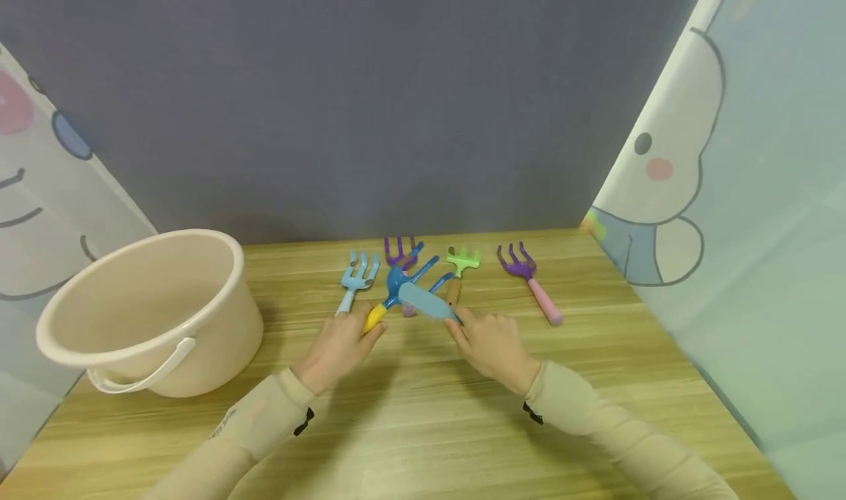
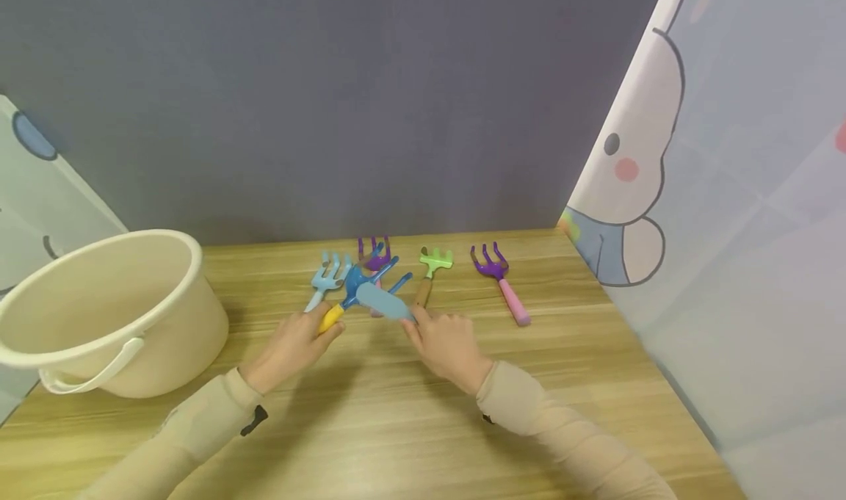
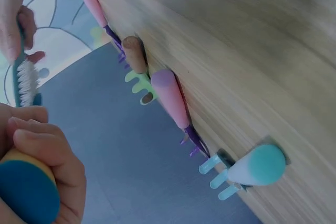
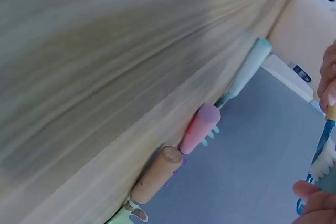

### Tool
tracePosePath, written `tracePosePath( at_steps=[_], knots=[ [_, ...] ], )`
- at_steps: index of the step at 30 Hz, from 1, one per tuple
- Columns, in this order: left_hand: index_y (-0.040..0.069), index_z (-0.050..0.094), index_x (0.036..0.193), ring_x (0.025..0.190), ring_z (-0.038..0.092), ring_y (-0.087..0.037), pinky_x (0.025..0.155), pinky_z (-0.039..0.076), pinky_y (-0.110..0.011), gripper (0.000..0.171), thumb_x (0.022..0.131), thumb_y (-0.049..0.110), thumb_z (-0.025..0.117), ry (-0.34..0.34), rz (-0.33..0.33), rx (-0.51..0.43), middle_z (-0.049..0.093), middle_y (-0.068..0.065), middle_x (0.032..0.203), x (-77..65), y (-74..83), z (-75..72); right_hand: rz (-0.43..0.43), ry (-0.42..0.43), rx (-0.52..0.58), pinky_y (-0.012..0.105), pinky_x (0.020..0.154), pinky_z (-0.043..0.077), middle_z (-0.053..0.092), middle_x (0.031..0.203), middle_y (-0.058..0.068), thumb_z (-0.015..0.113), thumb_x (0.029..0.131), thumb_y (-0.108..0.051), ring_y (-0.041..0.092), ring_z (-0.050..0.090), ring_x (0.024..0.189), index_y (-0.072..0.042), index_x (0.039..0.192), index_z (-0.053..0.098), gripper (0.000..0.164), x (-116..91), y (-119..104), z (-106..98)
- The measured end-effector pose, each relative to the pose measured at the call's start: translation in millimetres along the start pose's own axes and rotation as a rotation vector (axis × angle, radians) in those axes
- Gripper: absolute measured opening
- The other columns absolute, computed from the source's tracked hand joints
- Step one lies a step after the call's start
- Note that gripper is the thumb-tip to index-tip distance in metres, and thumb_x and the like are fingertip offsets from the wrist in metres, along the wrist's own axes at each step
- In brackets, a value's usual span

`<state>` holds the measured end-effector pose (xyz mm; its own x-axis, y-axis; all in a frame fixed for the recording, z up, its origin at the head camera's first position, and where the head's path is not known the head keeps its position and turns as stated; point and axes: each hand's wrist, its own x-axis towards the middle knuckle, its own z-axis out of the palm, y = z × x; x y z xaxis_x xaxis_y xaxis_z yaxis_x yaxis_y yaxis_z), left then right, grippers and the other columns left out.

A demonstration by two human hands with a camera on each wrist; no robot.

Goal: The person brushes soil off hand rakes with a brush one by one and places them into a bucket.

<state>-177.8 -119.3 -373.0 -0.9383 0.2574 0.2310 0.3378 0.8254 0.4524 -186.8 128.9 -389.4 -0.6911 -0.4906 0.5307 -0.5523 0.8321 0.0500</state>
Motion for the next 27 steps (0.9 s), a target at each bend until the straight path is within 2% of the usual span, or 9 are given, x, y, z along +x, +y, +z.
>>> tracePosePath(
  at_steps=[2,6,9,12,17,24,27],
  knots=[
    [0.004,0.053,0.090,0.041,0.037,-0.009,0.035,0.029,-0.018,0.020,0.089,0.023,0.059,-0.001,-0.001,-0.007,0.040,0.000,0.055,0.5,0.7,-0.5,0.024,0.002,0.027,0.014,0.033,0.018,0.038,0.051,-0.009,0.052,0.092,-0.034,0.001,0.028,0.038,-0.008,0.095,0.062,0.028,1.7,0.7,-2.5],
    [0.004,0.054,0.092,0.041,0.038,-0.009,0.035,0.030,-0.017,0.020,0.090,0.023,0.058,-0.017,-0.011,-0.017,0.041,0.000,0.056,0.4,1.2,-0.8,0.026,0.115,0.073,0.014,0.033,0.018,0.038,0.052,-0.007,0.065,0.083,-0.028,0.002,0.029,0.038,-0.007,0.085,0.062,0.021,4.9,3.0,-6.6],
    [0.004,0.054,0.091,0.040,0.038,-0.008,0.034,0.030,-0.017,0.019,0.090,0.023,0.058,-0.021,-0.013,-0.025,0.041,0.000,0.055,-0.1,1.3,-0.3,0.007,0.189,0.091,0.014,0.034,0.016,0.039,0.052,-0.007,0.069,0.080,-0.026,0.002,0.028,0.039,-0.008,0.082,0.059,0.021,6.4,5.3,-6.3],
    [0.004,0.054,0.090,0.040,0.037,-0.008,0.034,0.029,-0.017,0.018,0.090,0.022,0.058,-0.015,-0.005,-0.030,0.041,0.000,0.054,-0.4,2.1,-0.2,-0.037,0.219,0.058,0.013,0.034,0.015,0.041,0.053,-0.007,0.063,0.085,-0.030,0.002,0.027,0.039,-0.008,0.083,0.058,0.022,6.2,7.4,-3.6],
    [0.003,0.056,0.094,0.039,0.037,-0.007,0.034,0.029,-0.017,0.020,0.090,0.023,0.058,-0.011,0.011,-0.027,0.042,0.001,0.054,0.1,4.7,-0.7,-0.094,0.269,-0.007,0.012,0.034,0.013,0.044,0.054,-0.006,0.040,0.096,-0.039,0.002,0.025,0.040,-0.009,0.085,0.059,0.038,3.5,9.3,2.5],
    [0.004,0.054,0.090,0.040,0.037,-0.008,0.034,0.029,-0.018,0.018,0.089,0.021,0.060,-0.014,-0.018,-0.041,0.042,0.000,0.054,-0.7,6.2,-1.1,-0.101,0.245,-0.025,0.013,0.033,0.013,0.048,0.053,-0.005,0.045,0.095,-0.038,0.002,0.027,0.038,-0.009,0.084,0.060,0.034,3.2,4.8,4.5],
    [0.004,0.054,0.089,0.040,0.037,-0.008,0.034,0.029,-0.018,0.018,0.089,0.021,0.060,-0.015,-0.030,-0.050,0.041,0.000,0.054,-0.9,6.3,-0.7,-0.128,0.267,-0.081,0.015,0.031,0.017,0.054,0.053,-0.003,0.039,0.097,-0.038,0.003,0.032,0.036,-0.007,0.086,0.062,0.040,4.0,2.3,6.4]
  ],
)
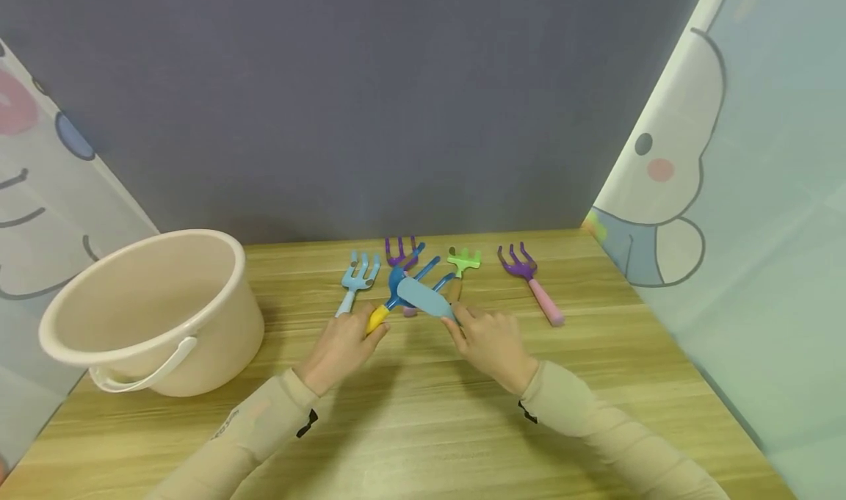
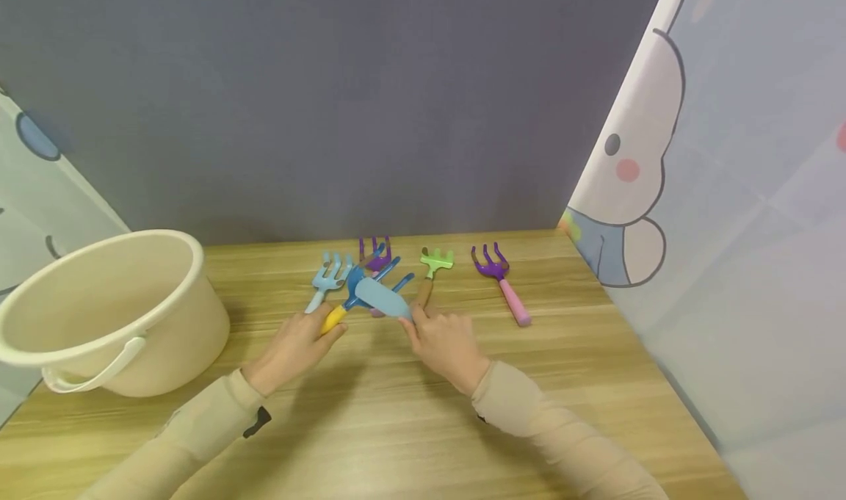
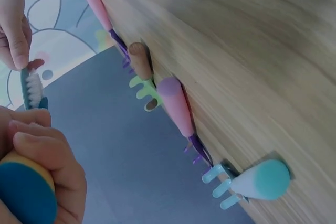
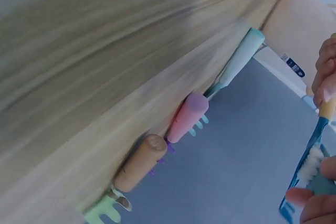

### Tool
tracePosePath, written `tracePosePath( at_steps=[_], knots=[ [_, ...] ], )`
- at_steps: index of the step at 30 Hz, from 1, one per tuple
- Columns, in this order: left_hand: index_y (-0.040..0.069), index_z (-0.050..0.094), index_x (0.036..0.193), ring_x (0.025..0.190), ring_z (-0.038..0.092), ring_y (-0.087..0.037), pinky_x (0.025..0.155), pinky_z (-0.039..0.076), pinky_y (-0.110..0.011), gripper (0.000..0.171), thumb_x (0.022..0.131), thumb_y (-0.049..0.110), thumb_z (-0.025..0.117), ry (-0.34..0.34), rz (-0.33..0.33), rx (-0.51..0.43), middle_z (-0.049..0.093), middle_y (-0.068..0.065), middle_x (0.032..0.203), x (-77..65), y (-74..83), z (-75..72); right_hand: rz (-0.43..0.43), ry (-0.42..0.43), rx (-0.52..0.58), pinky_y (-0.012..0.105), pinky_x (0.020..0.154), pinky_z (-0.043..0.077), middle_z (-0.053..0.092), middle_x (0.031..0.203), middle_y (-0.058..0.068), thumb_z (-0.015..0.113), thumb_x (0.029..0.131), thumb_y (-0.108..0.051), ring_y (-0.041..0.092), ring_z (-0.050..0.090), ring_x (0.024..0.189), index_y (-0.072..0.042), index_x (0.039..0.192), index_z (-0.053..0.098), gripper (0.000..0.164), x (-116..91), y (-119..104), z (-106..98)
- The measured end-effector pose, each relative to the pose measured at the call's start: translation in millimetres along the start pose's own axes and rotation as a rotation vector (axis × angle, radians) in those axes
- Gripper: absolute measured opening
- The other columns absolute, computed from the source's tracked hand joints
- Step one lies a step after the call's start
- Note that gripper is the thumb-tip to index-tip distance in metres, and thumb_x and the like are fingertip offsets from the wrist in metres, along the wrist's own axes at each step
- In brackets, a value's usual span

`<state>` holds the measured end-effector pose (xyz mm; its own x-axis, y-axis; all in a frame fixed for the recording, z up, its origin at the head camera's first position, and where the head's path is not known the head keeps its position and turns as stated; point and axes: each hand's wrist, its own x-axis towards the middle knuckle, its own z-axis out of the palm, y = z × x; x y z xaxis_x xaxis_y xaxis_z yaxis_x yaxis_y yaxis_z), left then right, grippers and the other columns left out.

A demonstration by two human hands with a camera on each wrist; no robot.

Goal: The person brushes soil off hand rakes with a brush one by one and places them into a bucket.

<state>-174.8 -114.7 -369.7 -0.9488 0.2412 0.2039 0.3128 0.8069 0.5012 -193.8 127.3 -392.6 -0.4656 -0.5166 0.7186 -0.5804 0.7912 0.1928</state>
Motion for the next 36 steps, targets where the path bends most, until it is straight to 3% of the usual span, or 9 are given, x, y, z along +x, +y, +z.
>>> tracePosePath(
  at_steps=[6,13,19,24,27,31,36],
  knots=[
    [0.003,0.054,0.090,0.041,0.036,-0.008,0.036,0.029,-0.019,0.018,0.089,0.020,0.060,0.012,-0.007,0.000,0.041,0.001,0.055,0.2,0.9,3.2,-0.027,-0.004,-0.089,0.018,0.030,0.023,0.058,0.055,0.001,0.033,0.099,-0.034,0.004,0.034,0.034,-0.002,0.091,0.065,0.045,-3.3,-9.2,3.8],
    [0.002,0.055,0.091,0.040,0.037,-0.008,0.035,0.029,-0.017,0.017,0.089,0.018,0.059,0.016,-0.018,-0.001,0.042,0.001,0.055,-0.1,-2.5,6.5,0.057,-0.119,0.003,0.015,0.031,0.018,0.051,0.050,-0.003,0.056,0.090,-0.029,0.002,0.031,0.035,-0.003,0.093,0.066,0.028,-1.1,-21.2,3.1],
    [0.001,0.055,0.098,0.041,0.038,-0.009,0.035,0.031,-0.019,0.021,0.090,0.020,0.058,0.055,-0.024,0.038,0.043,-0.001,0.056,1.3,-4.0,4.0,0.273,-0.275,0.246,0.014,0.031,0.015,0.033,0.046,-0.009,0.056,0.091,-0.029,0.000,0.022,0.036,-0.006,0.095,0.065,0.025,10.4,-22.0,-1.2],
    [0.002,0.054,0.099,0.042,0.039,-0.010,0.036,0.031,-0.019,0.022,0.090,0.022,0.057,0.052,-0.023,0.065,0.042,-0.001,0.057,2.0,-4.5,1.8,0.475,-0.368,0.524,0.016,0.034,0.020,0.035,0.048,-0.008,0.051,0.093,-0.030,0.003,0.023,0.038,-0.003,0.110,0.064,0.034,22.8,-13.2,-7.2],
    [0.002,0.054,0.098,0.042,0.038,-0.010,0.036,0.031,-0.018,0.022,0.091,0.022,0.057,0.038,-0.010,0.074,0.042,-0.001,0.057,1.6,-4.7,1.5,0.536,-0.415,0.594,0.016,0.035,0.019,0.034,0.049,-0.007,0.049,0.094,-0.032,0.004,0.023,0.039,-0.003,0.114,0.062,0.037,25.8,-8.2,-10.2],
    [0.001,0.054,0.098,0.042,0.039,-0.009,0.036,0.031,-0.018,0.022,0.090,0.021,0.057,0.033,-0.009,0.067,0.043,-0.001,0.058,1.1,-4.9,1.0,0.527,-0.433,0.574,0.016,0.034,0.019,0.033,0.048,-0.008,0.047,0.095,-0.035,0.004,0.022,0.038,-0.003,0.116,0.061,0.041,24.8,-5.9,-11.4],
    [0.001,0.054,0.097,0.042,0.039,-0.010,0.036,0.032,-0.019,0.023,0.090,0.022,0.058,0.032,-0.013,0.069,0.043,-0.001,0.058,2.1,-5.8,0.5,0.513,-0.369,0.521,0.019,0.035,0.021,0.033,0.048,-0.008,0.049,0.094,-0.036,0.002,0.021,0.039,-0.003,0.114,0.062,0.040,24.4,-6.4,-11.6]
  ],
)
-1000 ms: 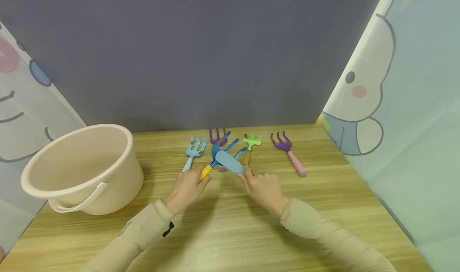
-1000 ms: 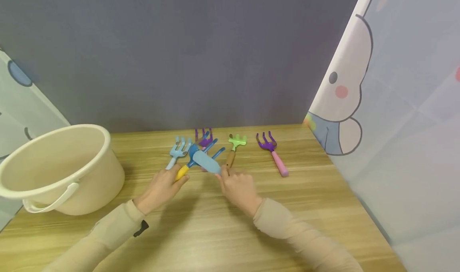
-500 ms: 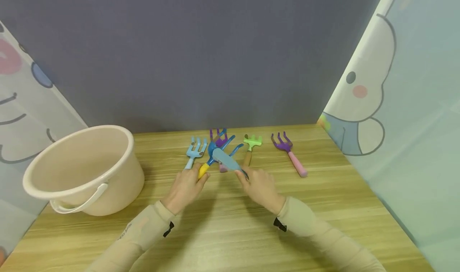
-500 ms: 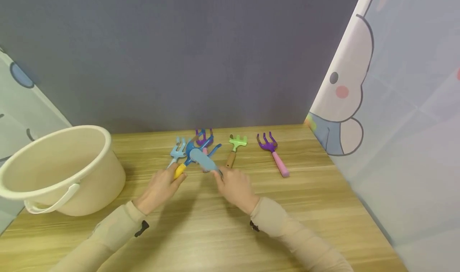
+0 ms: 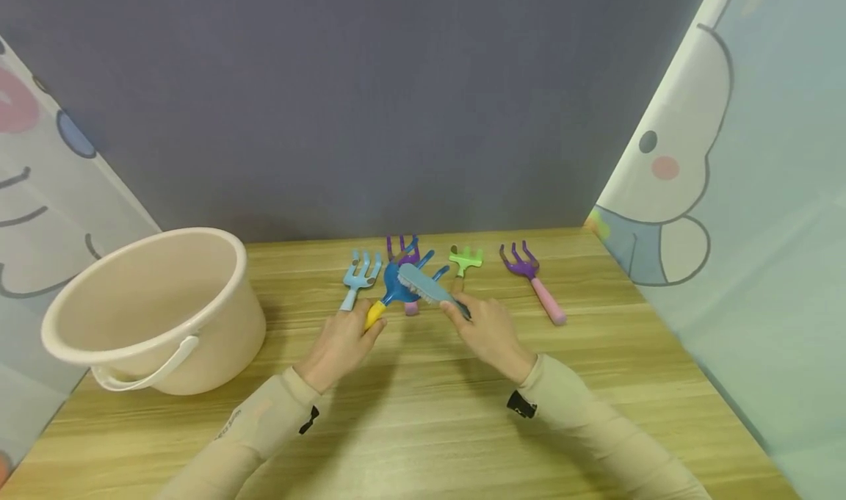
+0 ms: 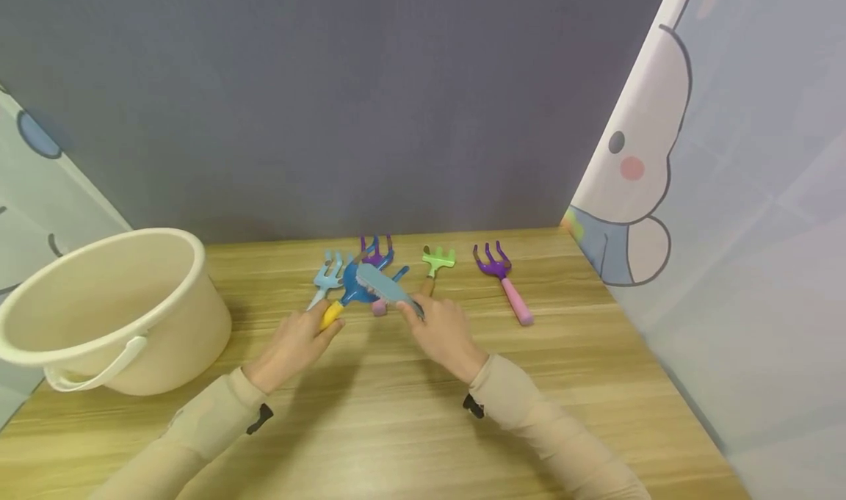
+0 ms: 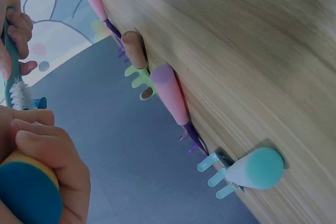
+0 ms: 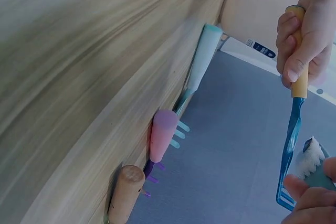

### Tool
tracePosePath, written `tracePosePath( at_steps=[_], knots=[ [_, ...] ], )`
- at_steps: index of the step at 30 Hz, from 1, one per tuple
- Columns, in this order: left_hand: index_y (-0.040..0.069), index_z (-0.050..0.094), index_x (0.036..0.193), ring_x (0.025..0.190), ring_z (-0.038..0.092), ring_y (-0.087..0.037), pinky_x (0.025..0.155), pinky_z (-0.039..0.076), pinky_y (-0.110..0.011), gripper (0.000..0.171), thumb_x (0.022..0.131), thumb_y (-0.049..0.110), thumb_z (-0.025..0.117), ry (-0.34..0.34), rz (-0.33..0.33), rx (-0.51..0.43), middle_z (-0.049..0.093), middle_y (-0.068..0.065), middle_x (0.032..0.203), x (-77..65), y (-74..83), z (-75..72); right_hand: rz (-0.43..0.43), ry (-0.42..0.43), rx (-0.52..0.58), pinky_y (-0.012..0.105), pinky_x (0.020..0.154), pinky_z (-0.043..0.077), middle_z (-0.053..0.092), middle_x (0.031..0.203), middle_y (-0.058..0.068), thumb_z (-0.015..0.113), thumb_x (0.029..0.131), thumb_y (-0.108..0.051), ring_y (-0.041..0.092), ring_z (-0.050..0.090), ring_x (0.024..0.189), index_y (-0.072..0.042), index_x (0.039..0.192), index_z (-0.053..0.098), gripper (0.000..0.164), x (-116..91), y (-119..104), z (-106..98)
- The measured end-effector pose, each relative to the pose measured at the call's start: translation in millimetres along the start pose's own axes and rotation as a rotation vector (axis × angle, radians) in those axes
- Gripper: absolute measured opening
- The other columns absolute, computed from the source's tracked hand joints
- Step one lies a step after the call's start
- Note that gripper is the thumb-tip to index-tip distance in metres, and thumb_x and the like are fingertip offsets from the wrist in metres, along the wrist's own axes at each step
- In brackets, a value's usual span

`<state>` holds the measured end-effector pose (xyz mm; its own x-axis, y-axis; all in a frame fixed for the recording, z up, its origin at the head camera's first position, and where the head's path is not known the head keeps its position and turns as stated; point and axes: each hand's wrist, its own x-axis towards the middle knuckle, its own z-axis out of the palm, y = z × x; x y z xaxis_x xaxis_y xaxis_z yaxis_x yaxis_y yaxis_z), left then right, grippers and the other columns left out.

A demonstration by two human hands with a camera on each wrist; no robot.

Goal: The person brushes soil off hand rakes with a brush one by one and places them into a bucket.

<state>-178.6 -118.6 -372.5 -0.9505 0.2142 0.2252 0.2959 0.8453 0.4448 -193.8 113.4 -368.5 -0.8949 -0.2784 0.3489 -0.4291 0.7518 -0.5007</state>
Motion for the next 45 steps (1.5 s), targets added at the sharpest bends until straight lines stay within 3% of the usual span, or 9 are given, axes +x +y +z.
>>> tracePosePath(
  at_steps=[12,18,22,27,39,45],
  knots=[
    [0.005,0.052,0.090,0.039,0.034,-0.008,0.035,0.027,-0.017,0.019,0.090,0.022,0.058,-0.045,-0.007,-0.056,0.039,0.000,0.054,-2.9,0.4,-0.9,-0.159,0.107,-0.065,0.013,0.034,0.018,0.034,0.048,-0.010,0.056,0.091,-0.027,-0.001,0.021,0.039,-0.005,0.094,0.065,0.024,-2.7,4.8,5.6],
    [0.005,0.052,0.088,0.038,0.034,-0.008,0.034,0.027,-0.017,0.018,0.089,0.022,0.059,-0.055,0.003,-0.033,0.039,0.000,0.053,-4.3,-0.1,0.1,-0.156,0.153,-0.081,0.014,0.033,0.019,0.035,0.047,-0.009,0.057,0.090,-0.026,-0.002,0.021,0.037,-0.003,0.095,0.065,0.025,0.5,3.4,2.8],
    [0.006,0.052,0.087,0.038,0.035,-0.008,0.033,0.027,-0.017,0.019,0.090,0.023,0.059,-0.058,0.025,-0.002,0.041,0.001,0.053,-5.3,0.5,0.6,-0.233,0.243,-0.185,0.015,0.032,0.017,0.036,0.048,-0.007,0.058,0.090,-0.024,0.000,0.024,0.036,-0.005,0.087,0.061,0.019,5.6,5.1,3.2],
    [0.006,0.052,0.086,0.041,0.037,-0.008,0.036,0.030,-0.018,0.018,0.090,0.023,0.059,-0.065,0.055,0.029,0.042,0.001,0.056,-7.8,3.1,0.8,-0.305,0.361,-0.343,0.016,0.032,0.015,0.034,0.047,-0.006,0.056,0.090,-0.026,0.003,0.024,0.036,-0.004,0.079,0.057,0.024,9.0,2.9,3.7],
    [0.006,0.052,0.085,0.042,0.038,-0.008,0.038,0.031,-0.018,0.018,0.089,0.021,0.060,-0.031,0.097,0.062,0.042,0.002,0.056,-10.6,8.5,1.1,-0.263,0.399,-0.510,0.017,0.030,0.016,0.030,0.046,-0.006,0.056,0.090,-0.030,0.005,0.023,0.033,-0.004,0.073,0.054,0.031,13.7,-0.6,13.7],
    [0.006,0.051,0.084,0.039,0.036,-0.007,0.034,0.028,-0.017,0.019,0.089,0.022,0.059,-0.005,0.116,0.102,0.040,0.003,0.054,-12.3,11.6,-0.1,-0.320,0.471,-0.608,0.019,0.029,0.017,0.043,0.046,-0.001,0.059,0.087,-0.032,0.006,0.025,0.032,-0.004,0.080,0.058,0.029,14.5,-1.0,21.3]
  ],
)
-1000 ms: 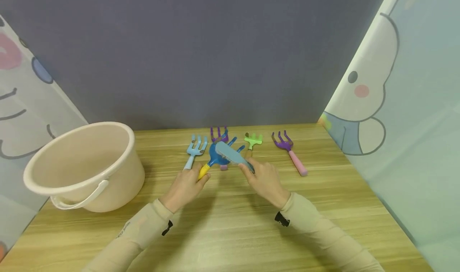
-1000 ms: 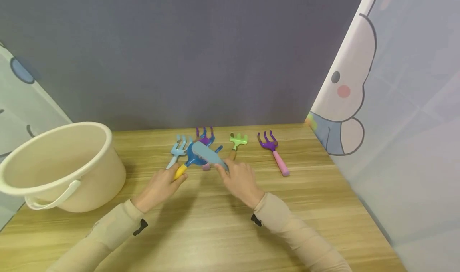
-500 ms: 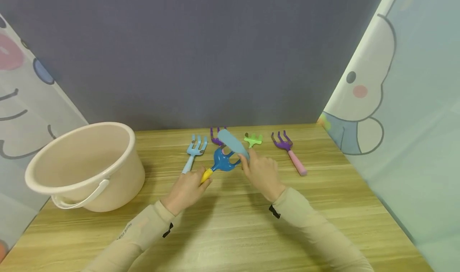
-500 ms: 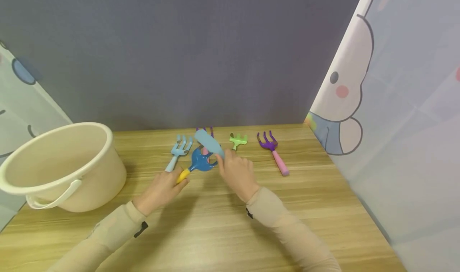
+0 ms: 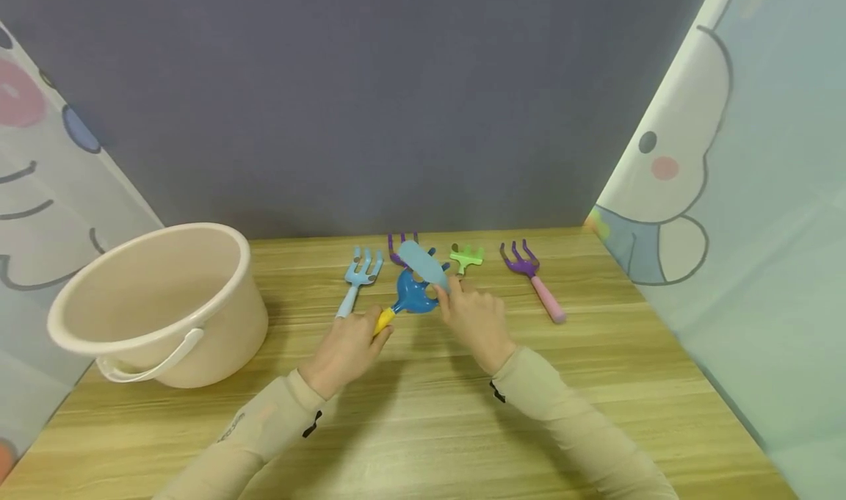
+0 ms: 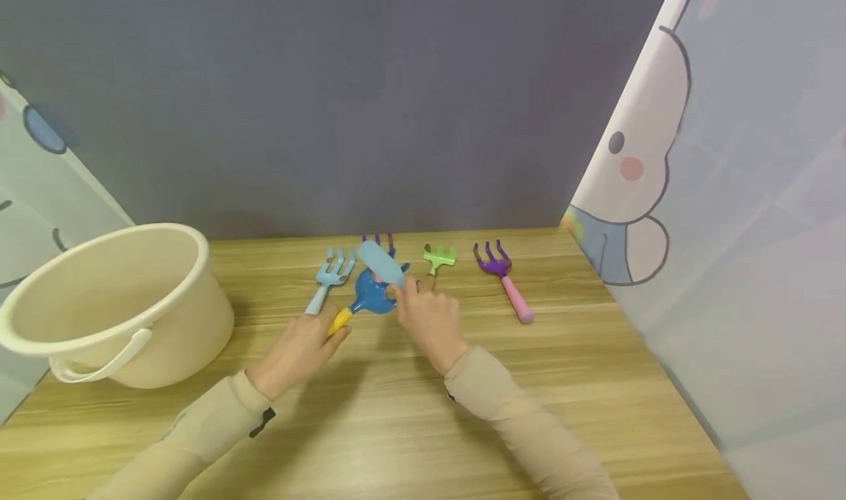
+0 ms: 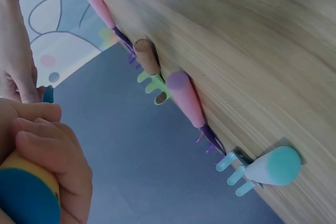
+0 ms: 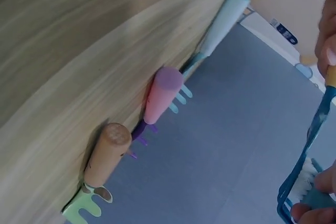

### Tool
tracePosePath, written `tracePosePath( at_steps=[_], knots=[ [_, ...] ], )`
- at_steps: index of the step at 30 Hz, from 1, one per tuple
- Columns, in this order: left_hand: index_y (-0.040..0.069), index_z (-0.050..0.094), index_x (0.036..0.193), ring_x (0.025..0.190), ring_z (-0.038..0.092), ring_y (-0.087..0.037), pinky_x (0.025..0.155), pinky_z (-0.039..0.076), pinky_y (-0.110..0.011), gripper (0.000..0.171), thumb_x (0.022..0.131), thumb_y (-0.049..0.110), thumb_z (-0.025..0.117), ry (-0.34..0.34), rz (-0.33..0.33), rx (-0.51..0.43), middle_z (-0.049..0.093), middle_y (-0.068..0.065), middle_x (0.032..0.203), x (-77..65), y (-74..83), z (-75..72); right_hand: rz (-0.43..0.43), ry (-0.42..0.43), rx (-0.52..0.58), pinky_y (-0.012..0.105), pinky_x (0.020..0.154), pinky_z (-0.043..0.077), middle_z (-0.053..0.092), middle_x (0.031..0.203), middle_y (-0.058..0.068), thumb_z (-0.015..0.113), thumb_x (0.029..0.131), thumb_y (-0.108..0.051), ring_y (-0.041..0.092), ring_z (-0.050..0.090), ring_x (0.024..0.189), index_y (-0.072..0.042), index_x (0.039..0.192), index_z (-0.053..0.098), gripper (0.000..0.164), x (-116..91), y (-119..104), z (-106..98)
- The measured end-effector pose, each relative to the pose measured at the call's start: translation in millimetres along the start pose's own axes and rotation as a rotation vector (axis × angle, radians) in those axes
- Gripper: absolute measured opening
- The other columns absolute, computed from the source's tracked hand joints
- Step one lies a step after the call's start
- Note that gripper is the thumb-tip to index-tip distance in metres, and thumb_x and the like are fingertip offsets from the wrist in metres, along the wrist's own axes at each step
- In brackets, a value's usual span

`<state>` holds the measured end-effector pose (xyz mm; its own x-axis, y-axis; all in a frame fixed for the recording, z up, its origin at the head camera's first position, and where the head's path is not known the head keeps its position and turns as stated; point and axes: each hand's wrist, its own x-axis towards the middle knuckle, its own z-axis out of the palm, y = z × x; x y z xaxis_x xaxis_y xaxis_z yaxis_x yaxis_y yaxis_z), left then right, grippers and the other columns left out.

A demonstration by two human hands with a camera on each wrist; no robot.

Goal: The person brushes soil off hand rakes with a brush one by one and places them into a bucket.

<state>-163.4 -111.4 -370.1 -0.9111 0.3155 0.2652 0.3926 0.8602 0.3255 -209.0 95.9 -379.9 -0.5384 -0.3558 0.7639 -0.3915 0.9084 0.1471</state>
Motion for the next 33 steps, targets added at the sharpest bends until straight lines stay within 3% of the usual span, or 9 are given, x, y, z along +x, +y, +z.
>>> tracePosePath(
  at_steps=[14,18,23,33],
  knots=[
    [0.002,0.056,0.093,0.039,0.036,-0.004,0.033,0.027,-0.015,0.018,0.087,0.017,0.063,0.098,0.055,0.112,0.048,0.002,0.055,-3.6,-1.6,0.3,-0.049,-0.059,0.070,0.017,0.030,0.013,0.032,0.042,-0.005,0.053,0.091,-0.032,0.004,0.021,0.032,-0.009,0.072,0.052,0.030,2.1,-12.9,-5.2],
    [0.003,0.055,0.091,0.040,0.036,-0.005,0.033,0.027,-0.014,0.017,0.087,0.018,0.062,0.090,0.046,0.106,0.048,0.002,0.055,-4.2,-2.0,0.1,-0.074,-0.080,0.104,0.015,0.030,0.013,0.030,0.040,-0.007,0.048,0.094,-0.033,0.003,0.021,0.031,-0.009,0.072,0.053,0.033,0.5,-16.1,-6.7],
    [0.004,0.055,0.089,0.041,0.037,-0.005,0.034,0.028,-0.014,0.017,0.087,0.019,0.062,0.062,0.036,0.091,0.048,0.002,0.056,-4.3,-1.7,0.8,-0.032,-0.115,0.137,0.016,0.032,0.012,0.029,0.042,-0.007,0.044,0.095,-0.035,0.003,0.020,0.033,-0.009,0.072,0.052,0.036,-1.0,-14.7,-7.4],
    [0.006,0.054,0.086,0.043,0.038,-0.007,0.036,0.030,-0.017,0.016,0.088,0.020,0.062,0.031,0.002,0.072,0.046,0.002,0.058,-4.9,-1.3,-0.9,0.052,-0.045,0.100,0.018,0.031,0.015,0.027,0.044,-0.006,0.058,0.088,-0.030,0.005,0.022,0.034,-0.004,0.083,0.057,0.026,3.4,-3.9,-8.8]
  ],
)
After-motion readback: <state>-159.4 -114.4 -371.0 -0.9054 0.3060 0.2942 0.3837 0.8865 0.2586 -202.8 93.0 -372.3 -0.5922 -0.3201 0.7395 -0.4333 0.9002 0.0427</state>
